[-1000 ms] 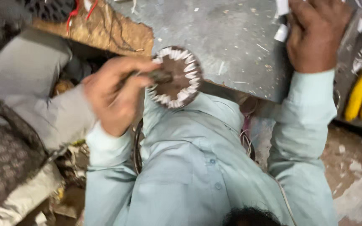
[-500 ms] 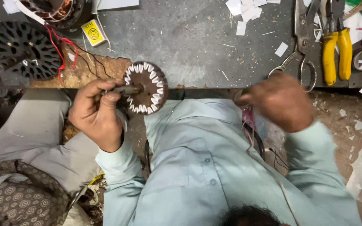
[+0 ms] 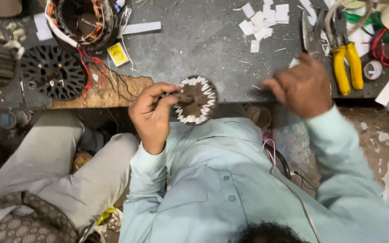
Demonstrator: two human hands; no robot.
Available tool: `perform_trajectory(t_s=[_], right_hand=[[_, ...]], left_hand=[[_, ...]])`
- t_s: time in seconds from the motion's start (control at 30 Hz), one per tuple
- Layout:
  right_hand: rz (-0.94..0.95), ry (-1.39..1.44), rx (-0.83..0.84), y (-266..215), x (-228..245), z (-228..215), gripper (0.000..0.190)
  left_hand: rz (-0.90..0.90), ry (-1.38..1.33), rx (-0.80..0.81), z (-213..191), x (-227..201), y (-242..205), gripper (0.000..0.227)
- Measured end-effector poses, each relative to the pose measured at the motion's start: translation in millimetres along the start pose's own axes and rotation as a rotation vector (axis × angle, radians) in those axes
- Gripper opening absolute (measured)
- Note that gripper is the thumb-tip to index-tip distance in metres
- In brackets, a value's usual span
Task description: The person cuts small rectangular pieces of white material using shears and inserts them into the slots of a circular stator component. They repeat this process, occasionally picking up a larger sheet to cut more pieces, and continue inserting them into the stator.
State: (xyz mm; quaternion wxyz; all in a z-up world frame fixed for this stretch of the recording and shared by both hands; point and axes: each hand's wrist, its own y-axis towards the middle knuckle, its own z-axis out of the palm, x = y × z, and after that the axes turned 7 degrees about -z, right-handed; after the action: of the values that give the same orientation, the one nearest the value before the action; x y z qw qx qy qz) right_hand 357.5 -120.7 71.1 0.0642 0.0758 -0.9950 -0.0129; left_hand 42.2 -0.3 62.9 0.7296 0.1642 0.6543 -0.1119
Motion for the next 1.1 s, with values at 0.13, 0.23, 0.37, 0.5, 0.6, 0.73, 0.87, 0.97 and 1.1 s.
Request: perform_trajectory(t_s=[0.13,0.23,0.37,0.5,0.6,0.73,0.87,0.97,1.1], right_hand=[[-0.309,-0.267,-0.124,43.4,-35.4,14.5,0.043],[-0.423,-0.326,-0.126,77.1,-64.0,28.5,0.043],[-0.420,-0.319,-0.047,82.9,-106.6,30.9,0.053],[-0.303,-0.389,-0.076,77.8,-126.1,18.5,0.043],[-0.183,-0.606,-0.112,65.9,-96.6,10.6,0.020],[-0.257,0.460,-0.259,22.1,-8.6,22.1,0.086],[-0.343,0.610,-0.472,15.5,43.3,51.3,0.118],[-0.258,0.673,-0.521,15.4,49.1,67.4,0.116],[-0.234,0.704,-0.576,16.6,45.5,79.7,0.112]], left_hand=[[-0.004,0.051,-0.047,-6.5,6.0,-10.1,0.015],[-0.022,0.046,-0.064,-10.6,3.7,-14.3,0.014],[-0.031,0.092,-0.088,-19.8,-2.7,-23.9,0.013],[-0.033,0.086,-0.083,-20.8,1.0,-23.7,0.013],[-0.022,0.054,-0.062,-17.0,9.2,-18.0,0.013],[-0.095,-0.301,-0.051,6.9,26.9,-4.1,0.013],[-0.301,-0.659,-0.010,40.5,51.1,5.4,0.020],[-0.433,-0.709,0.015,48.2,62.1,8.6,0.019],[-0.328,-0.235,0.105,40.4,62.4,17.4,0.025]])
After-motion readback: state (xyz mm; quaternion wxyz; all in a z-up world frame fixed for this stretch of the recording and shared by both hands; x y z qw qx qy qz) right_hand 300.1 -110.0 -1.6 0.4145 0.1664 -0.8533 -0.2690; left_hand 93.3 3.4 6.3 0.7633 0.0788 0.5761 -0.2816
